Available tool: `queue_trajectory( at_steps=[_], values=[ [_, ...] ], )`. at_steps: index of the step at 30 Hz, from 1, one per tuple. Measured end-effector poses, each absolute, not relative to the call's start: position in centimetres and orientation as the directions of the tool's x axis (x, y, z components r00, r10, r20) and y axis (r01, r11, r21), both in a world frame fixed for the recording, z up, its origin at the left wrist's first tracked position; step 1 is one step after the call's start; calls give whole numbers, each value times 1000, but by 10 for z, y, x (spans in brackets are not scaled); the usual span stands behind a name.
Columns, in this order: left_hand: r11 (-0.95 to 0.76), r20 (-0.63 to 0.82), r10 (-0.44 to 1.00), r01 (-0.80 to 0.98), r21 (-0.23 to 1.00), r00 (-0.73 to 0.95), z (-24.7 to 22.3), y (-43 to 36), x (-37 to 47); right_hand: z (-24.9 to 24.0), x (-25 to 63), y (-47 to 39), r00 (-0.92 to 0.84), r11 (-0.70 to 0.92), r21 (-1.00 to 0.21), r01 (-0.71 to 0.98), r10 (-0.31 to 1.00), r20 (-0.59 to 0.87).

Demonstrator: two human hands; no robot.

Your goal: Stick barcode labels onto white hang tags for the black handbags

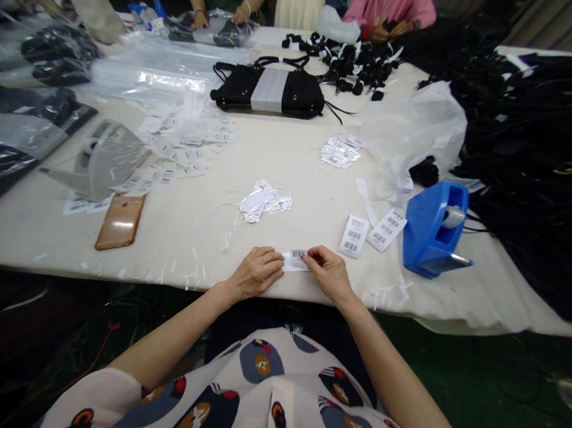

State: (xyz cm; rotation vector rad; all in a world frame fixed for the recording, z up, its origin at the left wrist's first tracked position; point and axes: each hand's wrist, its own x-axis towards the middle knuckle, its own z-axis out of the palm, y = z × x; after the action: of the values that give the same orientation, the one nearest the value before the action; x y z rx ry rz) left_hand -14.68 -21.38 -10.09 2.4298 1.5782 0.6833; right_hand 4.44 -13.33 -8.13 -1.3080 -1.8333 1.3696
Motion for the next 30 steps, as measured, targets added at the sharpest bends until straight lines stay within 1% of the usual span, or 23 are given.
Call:
queue_trajectory(
  at_steps=[2, 4, 6, 7, 9, 12, 14, 16, 18, 19, 20, 22, 24, 25, 26, 27, 28, 29, 30],
  values=[
    [-376, 281, 921, 807, 456, 270, -96, -214, -146, -76, 50, -132, -461, 54, -927, 372, 877, -134],
    [-308, 312, 936, 804, 509, 162, -89, -213, -144, -69, 54, -131, -515, 70, -929, 364, 846, -138],
    [-246, 361, 931, 820, 516, 52, -79, -212, -140, -62, 55, -132, -576, 145, -909, 390, 809, -118],
    [-230, 375, 927, 828, 512, 25, -74, -211, -138, -59, 55, -133, -604, 202, -888, 414, 791, -101],
    [-227, 360, 932, 829, 510, 34, -65, -207, -132, -53, 53, -136, -651, 329, -828, 455, 757, -57],
    [-253, 288, 951, 823, 509, 114, -57, -202, -124, -47, 50, -140, -703, 485, -741, 465, 711, 25],
    [-263, 259, 954, 831, 490, 150, -56, -200, -120, -45, 50, -142, -729, 556, -689, 465, 682, 58],
    [-283, 248, 951, 836, 470, 183, -56, -200, -117, -43, 51, -144, -750, 596, -651, 470, 658, 61],
    [-294, 253, 948, 832, 471, 191, -58, -201, -115, -41, 52, -145, -757, 600, -646, 472, 652, 52],
    [-288, 263, 948, 826, 484, 177, -59, -202, -114, -41, 53, -146, -747, 580, -663, 474, 663, 46],
    [-272, 276, 950, 816, 510, 144, -60, -203, -113, -41, 53, -147, -728, 541, -696, 472, 685, 39],
    [-195, 292, 956, 770, 607, 12, -61, -205, -110, -43, 53, -148, -642, 394, -801, 450, 767, 16],
    [-70, 237, 953, 626, 777, -187, -61, -207, -106, -48, 54, -151, -481, 207, -900, 384, 877, -3],
    [0, 165, 942, 493, 870, -291, -60, -207, -104, -50, 54, -153, -386, 125, -933, 337, 922, -16],
    [64, 67, 922, 322, 945, -381, -59, -208, -101, -53, 54, -155, -302, 54, -956, 288, 953, -37],
    [113, -43, 895, 133, 985, -443, -58, -208, -98, -55, 54, -157, -244, -5, -971, 240, 968, -65],
    [143, -146, 866, -44, 989, -477, -57, -208, -95, -57, 53, -160, -216, -60, -979, 197, 971, -103],
    [155, -228, 841, -186, 970, -491, -57, -208, -92, -59, 51, -163, -211, -116, -981, 155, 966, -147],
    [153, -282, 823, -287, 946, -493, -56, -208, -89, -60, 49, -167, -219, -171, -979, 110, 957, -192]
  ],
)
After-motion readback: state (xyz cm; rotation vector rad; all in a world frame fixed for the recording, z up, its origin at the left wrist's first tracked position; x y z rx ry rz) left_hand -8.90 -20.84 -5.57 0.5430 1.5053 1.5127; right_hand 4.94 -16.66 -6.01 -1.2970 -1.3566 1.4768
